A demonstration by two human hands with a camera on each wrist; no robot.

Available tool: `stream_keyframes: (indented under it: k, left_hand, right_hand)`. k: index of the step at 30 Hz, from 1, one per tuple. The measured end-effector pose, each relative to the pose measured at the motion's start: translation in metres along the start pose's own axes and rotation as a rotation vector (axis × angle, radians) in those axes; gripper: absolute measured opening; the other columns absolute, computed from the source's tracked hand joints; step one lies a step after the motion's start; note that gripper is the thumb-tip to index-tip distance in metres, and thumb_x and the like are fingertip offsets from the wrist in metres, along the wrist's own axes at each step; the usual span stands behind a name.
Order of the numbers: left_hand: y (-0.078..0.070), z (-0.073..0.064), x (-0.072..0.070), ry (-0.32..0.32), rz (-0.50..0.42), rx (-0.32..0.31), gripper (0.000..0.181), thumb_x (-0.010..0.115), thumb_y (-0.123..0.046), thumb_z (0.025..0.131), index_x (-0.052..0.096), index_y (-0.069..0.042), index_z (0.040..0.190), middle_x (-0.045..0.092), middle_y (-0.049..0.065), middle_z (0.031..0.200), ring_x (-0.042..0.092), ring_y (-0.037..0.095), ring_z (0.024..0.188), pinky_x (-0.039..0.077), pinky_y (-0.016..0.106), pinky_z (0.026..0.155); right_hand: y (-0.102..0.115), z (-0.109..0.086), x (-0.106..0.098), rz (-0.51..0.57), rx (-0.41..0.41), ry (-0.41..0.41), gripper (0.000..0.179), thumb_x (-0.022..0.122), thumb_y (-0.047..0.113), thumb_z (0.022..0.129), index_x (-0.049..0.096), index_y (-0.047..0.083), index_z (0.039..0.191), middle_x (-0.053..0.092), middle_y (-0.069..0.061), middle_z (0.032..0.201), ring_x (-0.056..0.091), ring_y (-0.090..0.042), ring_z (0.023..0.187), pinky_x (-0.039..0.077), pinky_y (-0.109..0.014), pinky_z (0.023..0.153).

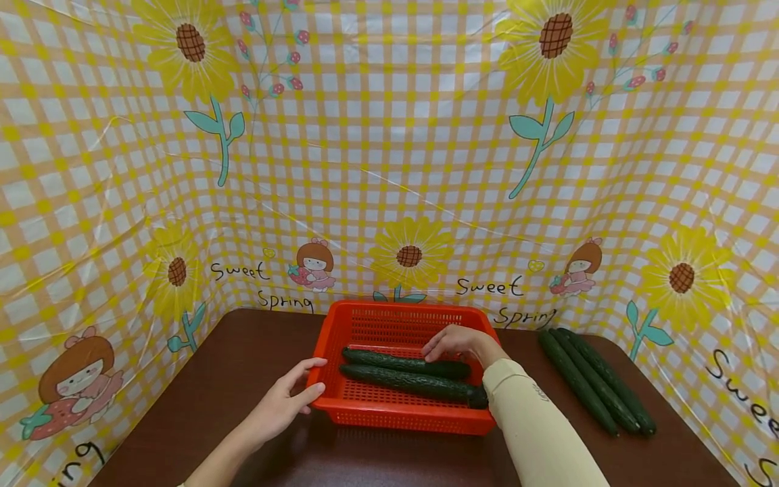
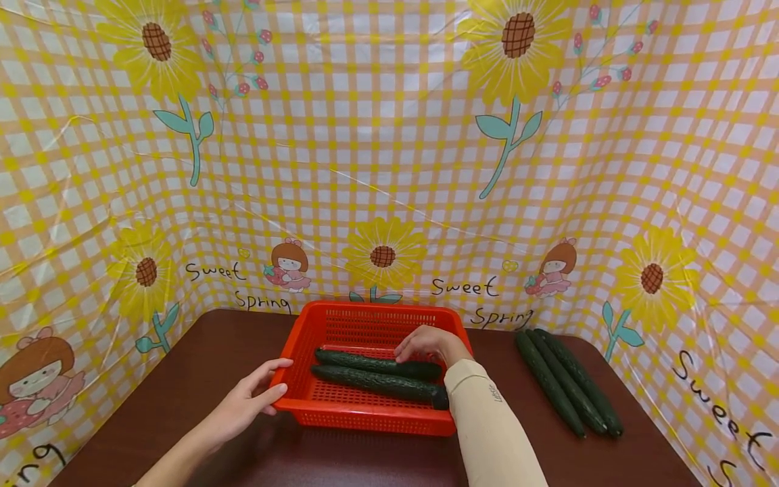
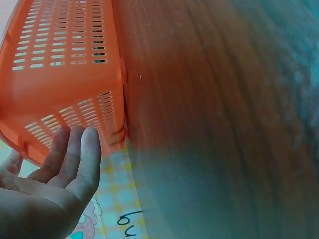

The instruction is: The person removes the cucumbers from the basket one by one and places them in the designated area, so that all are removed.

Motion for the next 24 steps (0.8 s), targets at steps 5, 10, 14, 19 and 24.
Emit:
stream_keyframes:
  k: [5,10,14,19,24]
  left_hand:
    - [-0.0011,-0.0002,-0.0001,-0.006,0.001,-0.004,0.047,0.062,-0.026,0.101,0.049,-0.017,0.145,0.056,0.021,0.130,0.059,0.024,0.099,0.056,0.034,0.075]
    - [-0.0014,-0.0003,0.0000,-0.009,0.005,-0.009,0.047,0.062,-0.027,0.100,0.049,-0.018,0.145,0.056,0.020,0.131,0.059,0.024,0.100,0.056,0.034,0.075]
    - [-0.0012,-0.0012,0.0001,-0.007,-0.003,-0.010,0.049,0.064,-0.029,0.100,0.049,-0.017,0.145,0.055,0.020,0.131,0.059,0.023,0.100,0.056,0.033,0.075]
    - [-0.0008,-0.0018,0.0002,-0.003,-0.010,-0.009,0.051,0.064,-0.032,0.099,0.048,-0.017,0.145,0.055,0.021,0.130,0.059,0.024,0.099,0.056,0.033,0.075]
    - [-0.0005,-0.0010,0.0003,-0.001,-0.011,-0.009,0.051,0.064,-0.031,0.099,0.048,-0.017,0.145,0.055,0.021,0.131,0.059,0.024,0.100,0.056,0.034,0.075]
  right_hand:
    - [-0.0015,-0.0003,0.0029,0.007,-0.037,0.024,0.034,0.075,0.018,0.088,0.074,0.006,0.119,0.067,-0.011,0.131,0.052,-0.035,0.133,0.037,-0.057,0.112]
    - [-0.0020,-0.0014,0.0055,0.017,-0.050,0.043,0.037,0.076,0.014,0.086,0.072,0.004,0.122,0.063,-0.014,0.136,0.047,-0.038,0.137,0.036,-0.057,0.113]
    - [-0.0027,-0.0002,0.0068,0.015,-0.046,0.039,0.037,0.076,0.010,0.085,0.072,0.002,0.121,0.063,-0.017,0.136,0.044,-0.041,0.139,0.035,-0.058,0.113]
    - [-0.0044,0.0020,0.0081,-0.001,-0.026,0.027,0.037,0.077,0.008,0.084,0.073,0.001,0.120,0.062,-0.018,0.137,0.043,-0.042,0.139,0.034,-0.060,0.113]
    - [-0.0058,0.0031,0.0085,-0.035,-0.033,0.006,0.036,0.077,0.006,0.083,0.073,0.000,0.119,0.064,-0.018,0.134,0.047,-0.040,0.136,0.037,-0.056,0.112]
Point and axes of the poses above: each hand's wrist, its own z-axis towards the middle knuckle, its own x-axis out of the palm, y = z × x, the point moved 4 cm from there along z, towards the middle knuckle
